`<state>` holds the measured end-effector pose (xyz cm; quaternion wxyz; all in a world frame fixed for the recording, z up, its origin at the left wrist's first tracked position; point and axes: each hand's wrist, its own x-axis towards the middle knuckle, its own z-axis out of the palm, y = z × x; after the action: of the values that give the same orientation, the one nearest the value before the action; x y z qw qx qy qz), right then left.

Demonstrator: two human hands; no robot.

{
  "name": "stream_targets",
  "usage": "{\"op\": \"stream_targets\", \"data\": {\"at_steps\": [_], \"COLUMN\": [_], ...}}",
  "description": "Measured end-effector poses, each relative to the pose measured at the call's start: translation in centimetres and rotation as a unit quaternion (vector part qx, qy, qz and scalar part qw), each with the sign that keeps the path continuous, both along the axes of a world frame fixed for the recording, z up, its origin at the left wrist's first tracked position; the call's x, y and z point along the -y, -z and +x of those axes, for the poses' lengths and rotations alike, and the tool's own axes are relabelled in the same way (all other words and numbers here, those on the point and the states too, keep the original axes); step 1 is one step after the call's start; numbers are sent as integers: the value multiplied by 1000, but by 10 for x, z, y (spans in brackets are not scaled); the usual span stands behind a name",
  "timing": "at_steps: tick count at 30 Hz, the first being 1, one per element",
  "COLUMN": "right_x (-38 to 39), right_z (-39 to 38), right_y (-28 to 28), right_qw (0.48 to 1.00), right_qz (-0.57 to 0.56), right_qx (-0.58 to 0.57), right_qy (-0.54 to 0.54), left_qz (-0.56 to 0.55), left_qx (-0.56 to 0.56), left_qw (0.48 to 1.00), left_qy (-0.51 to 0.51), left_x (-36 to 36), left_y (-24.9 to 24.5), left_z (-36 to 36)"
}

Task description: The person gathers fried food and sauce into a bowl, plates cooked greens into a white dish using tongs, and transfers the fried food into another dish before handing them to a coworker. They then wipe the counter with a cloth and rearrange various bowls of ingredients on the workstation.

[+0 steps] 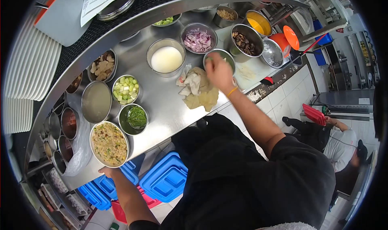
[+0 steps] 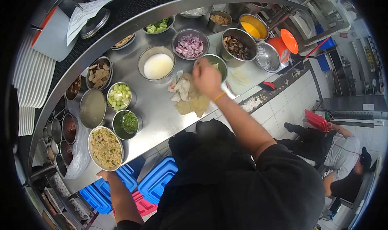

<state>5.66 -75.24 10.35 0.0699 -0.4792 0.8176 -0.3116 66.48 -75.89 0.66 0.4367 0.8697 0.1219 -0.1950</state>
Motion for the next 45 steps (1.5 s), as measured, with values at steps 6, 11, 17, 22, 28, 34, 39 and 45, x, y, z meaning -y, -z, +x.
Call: {"op": "stream_targets", "data": {"at_steps": [6, 11, 17, 22, 28, 34, 39, 45], "right_x": [64, 90, 102, 75, -1, -63, -93, -107], "right_z": [-68, -70, -57, -64, -118, -171, -139, -68], "right_y": [16, 15, -8, -35, -82, -53, -33, 1], "right_qw": [968, 966, 934, 937, 872, 826, 876, 918], "right_qz": [194, 157, 46, -76, -177, -191, -61, 99], "right_qx": [20, 76, 317, 317, 441, 490, 426, 346], "right_qy": [160, 193, 160, 124, 121, 204, 219, 166], "left_qz": [-6, 77, 8, 42, 19, 48, 10, 105], "left_qx": [-8, 60, -5, 9, 8, 47, 16, 72], "left_qw": [1000, 990, 1000, 999, 1000, 996, 1000, 991], "left_qy": [16, 97, 0, 4, 15, 57, -1, 30], "left_x": [-2, -3, -1, 0, -4, -2, 1, 1], "left_y": [-6, 57, -10, 8, 4, 43, 14, 39], "left_z": [-5, 53, -10, 10, 4, 35, 11, 34]}}
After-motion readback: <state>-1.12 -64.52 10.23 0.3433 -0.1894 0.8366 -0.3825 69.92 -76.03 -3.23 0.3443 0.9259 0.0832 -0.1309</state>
